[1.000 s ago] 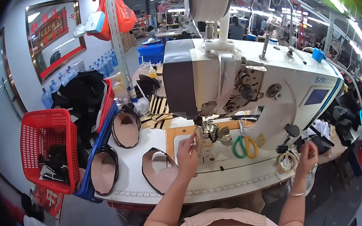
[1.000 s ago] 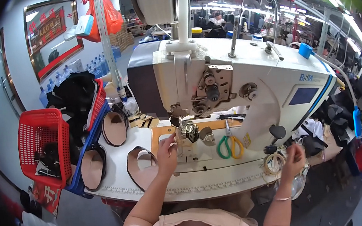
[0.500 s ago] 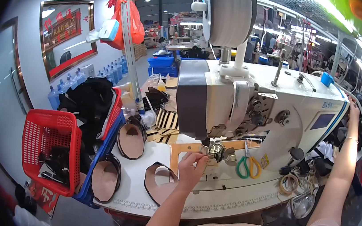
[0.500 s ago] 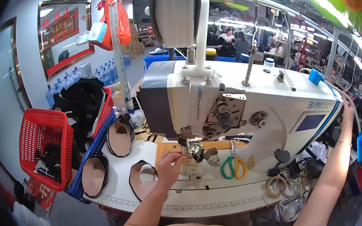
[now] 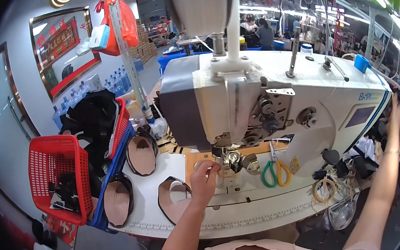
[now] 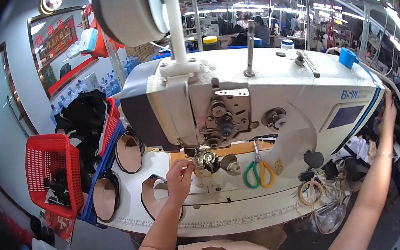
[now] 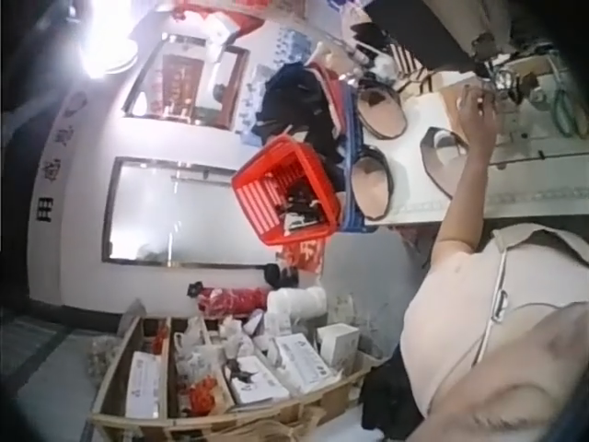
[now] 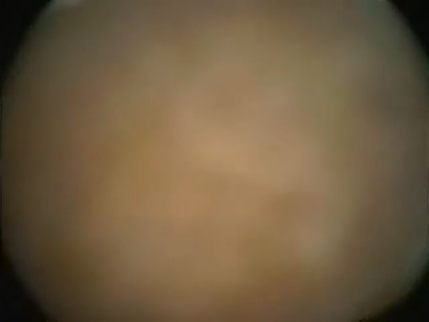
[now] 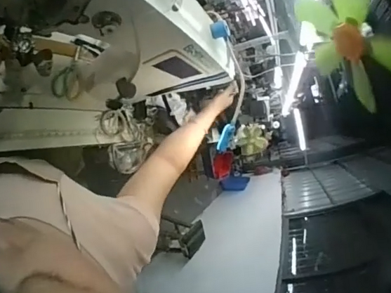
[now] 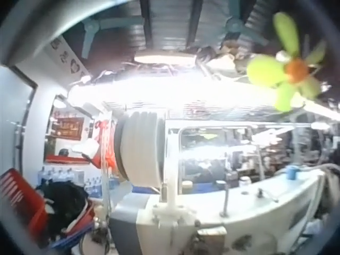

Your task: Stitching the upper components of a shoe using an industrial sewing machine.

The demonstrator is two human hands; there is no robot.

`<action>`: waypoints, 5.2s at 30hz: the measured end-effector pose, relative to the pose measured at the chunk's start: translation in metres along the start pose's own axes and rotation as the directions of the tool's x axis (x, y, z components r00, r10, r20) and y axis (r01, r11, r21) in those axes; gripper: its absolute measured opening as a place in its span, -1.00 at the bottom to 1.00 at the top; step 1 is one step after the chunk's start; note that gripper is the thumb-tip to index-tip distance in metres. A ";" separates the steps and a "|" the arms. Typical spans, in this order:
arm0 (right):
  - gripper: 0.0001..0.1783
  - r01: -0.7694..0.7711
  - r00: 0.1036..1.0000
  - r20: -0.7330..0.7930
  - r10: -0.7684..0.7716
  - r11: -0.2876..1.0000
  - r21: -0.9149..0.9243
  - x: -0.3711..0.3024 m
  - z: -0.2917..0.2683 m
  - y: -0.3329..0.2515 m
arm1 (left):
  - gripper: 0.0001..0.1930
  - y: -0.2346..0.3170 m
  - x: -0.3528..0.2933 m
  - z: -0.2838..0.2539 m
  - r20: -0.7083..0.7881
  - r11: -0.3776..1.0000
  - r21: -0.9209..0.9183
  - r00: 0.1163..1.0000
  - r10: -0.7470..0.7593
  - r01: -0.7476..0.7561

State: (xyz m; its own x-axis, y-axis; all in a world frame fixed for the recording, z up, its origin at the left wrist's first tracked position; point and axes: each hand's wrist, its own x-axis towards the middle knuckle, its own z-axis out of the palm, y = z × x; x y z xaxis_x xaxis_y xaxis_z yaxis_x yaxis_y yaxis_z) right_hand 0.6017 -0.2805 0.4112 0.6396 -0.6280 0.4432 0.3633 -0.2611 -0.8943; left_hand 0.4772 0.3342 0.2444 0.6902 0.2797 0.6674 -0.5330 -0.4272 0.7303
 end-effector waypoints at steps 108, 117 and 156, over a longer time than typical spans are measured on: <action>-0.67 0.091 0.306 0.840 -0.448 0.892 0.443 -0.506 0.215 -0.053 | -0.77 0.072 -0.076 -0.137 0.373 0.600 -0.391 0.716 -0.590 0.698; -0.72 0.183 0.263 0.832 -0.489 0.872 0.455 -0.507 0.223 -0.062 | -0.76 0.068 -0.078 -0.134 0.355 0.661 -0.315 0.731 -0.583 0.681; -0.82 -0.828 0.187 0.974 0.127 0.554 0.086 -0.497 0.222 -0.031 | -0.60 -0.023 -0.126 -0.103 0.555 -0.305 -0.822 0.799 -0.232 0.481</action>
State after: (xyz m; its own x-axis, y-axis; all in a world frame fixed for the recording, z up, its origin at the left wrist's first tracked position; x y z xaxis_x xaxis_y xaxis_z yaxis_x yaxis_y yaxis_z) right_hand 0.4228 0.2023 0.2318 0.8257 0.5634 0.0286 -0.2697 0.4387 -0.8572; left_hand 0.3520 0.3976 0.1587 0.9465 -0.1542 0.2835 0.0930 0.9715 0.2179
